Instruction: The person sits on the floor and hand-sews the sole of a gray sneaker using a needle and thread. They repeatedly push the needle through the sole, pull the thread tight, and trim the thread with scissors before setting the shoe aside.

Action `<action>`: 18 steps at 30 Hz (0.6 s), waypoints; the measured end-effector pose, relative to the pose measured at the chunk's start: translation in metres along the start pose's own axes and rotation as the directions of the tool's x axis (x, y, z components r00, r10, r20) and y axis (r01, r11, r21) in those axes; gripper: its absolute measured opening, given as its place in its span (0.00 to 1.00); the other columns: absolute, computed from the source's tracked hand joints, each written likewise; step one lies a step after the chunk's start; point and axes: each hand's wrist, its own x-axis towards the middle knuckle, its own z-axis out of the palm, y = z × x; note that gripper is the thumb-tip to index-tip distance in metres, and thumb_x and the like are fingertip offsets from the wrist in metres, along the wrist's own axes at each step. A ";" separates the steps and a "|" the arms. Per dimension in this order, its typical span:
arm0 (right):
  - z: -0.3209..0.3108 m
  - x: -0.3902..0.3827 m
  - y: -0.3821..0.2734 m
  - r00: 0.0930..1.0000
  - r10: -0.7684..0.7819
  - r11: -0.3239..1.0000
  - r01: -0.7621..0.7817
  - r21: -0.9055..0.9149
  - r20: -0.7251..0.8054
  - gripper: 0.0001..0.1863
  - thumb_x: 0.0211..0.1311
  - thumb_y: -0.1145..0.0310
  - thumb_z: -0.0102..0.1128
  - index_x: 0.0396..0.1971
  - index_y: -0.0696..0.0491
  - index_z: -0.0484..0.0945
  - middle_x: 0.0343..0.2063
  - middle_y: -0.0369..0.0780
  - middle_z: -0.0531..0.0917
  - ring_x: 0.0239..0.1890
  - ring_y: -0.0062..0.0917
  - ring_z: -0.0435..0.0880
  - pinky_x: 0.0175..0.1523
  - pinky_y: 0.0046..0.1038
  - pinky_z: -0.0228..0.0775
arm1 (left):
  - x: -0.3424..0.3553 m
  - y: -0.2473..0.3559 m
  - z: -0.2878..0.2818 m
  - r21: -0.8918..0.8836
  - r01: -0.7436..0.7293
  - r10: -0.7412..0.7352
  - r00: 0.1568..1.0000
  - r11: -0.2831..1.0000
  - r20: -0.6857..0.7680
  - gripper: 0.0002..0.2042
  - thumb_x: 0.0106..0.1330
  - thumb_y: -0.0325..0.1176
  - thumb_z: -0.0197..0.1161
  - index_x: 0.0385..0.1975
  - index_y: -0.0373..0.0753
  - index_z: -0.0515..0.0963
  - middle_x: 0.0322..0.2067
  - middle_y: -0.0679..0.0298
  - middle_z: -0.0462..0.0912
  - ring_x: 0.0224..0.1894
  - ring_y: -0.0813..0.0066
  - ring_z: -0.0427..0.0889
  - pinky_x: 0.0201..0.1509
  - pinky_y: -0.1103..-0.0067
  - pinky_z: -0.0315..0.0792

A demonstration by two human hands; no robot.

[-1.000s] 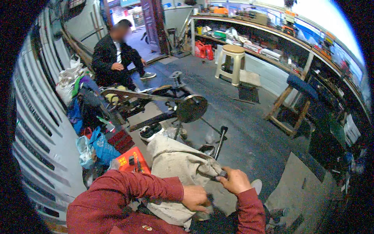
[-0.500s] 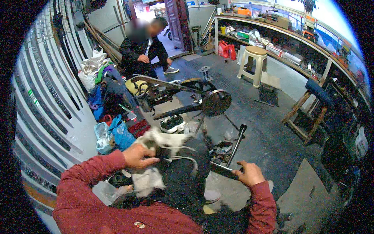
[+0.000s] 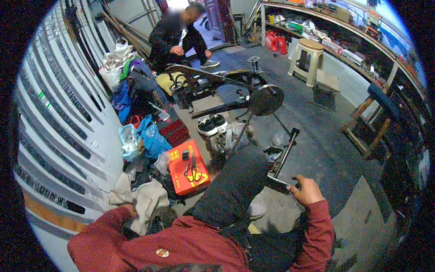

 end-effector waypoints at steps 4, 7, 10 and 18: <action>0.001 -0.009 0.003 0.999 0.040 0.999 -0.039 -0.029 0.035 0.28 0.57 0.54 0.73 0.52 0.56 0.82 0.37 0.53 0.88 0.42 0.47 0.88 0.50 0.43 0.78 | 0.011 0.063 -0.042 -0.142 -0.285 0.282 0.959 0.948 -0.038 0.27 0.54 0.57 0.67 0.48 0.47 0.86 0.45 0.50 0.87 0.49 0.49 0.86 0.55 0.60 0.78; 0.000 -0.013 0.001 0.999 0.049 0.999 -0.049 -0.023 0.013 0.28 0.56 0.53 0.74 0.52 0.56 0.82 0.36 0.53 0.88 0.41 0.47 0.88 0.50 0.42 0.79 | -0.018 0.147 -0.138 -0.232 -0.665 0.452 0.683 0.710 -0.574 0.18 0.63 0.48 0.64 0.44 0.41 0.82 0.39 0.50 0.86 0.42 0.47 0.85 0.46 0.58 0.77; -0.005 -0.016 0.000 0.997 0.070 0.997 -0.070 0.019 -0.015 0.28 0.57 0.53 0.73 0.53 0.56 0.82 0.35 0.53 0.88 0.40 0.47 0.88 0.50 0.43 0.78 | -0.067 0.247 -0.259 0.064 -0.942 0.581 0.148 0.328 -0.801 0.15 0.68 0.37 0.64 0.51 0.38 0.77 0.46 0.52 0.82 0.49 0.50 0.82 0.52 0.63 0.77; -0.007 -0.028 0.013 0.990 0.121 0.990 -0.116 0.081 -0.067 0.28 0.57 0.54 0.73 0.52 0.58 0.82 0.37 0.55 0.87 0.43 0.50 0.86 0.49 0.44 0.77 | -0.210 0.508 -0.409 0.505 -0.749 0.509 -0.662 -0.428 -0.550 0.21 0.57 0.29 0.66 0.53 0.41 0.76 0.49 0.55 0.80 0.52 0.51 0.80 0.55 0.61 0.75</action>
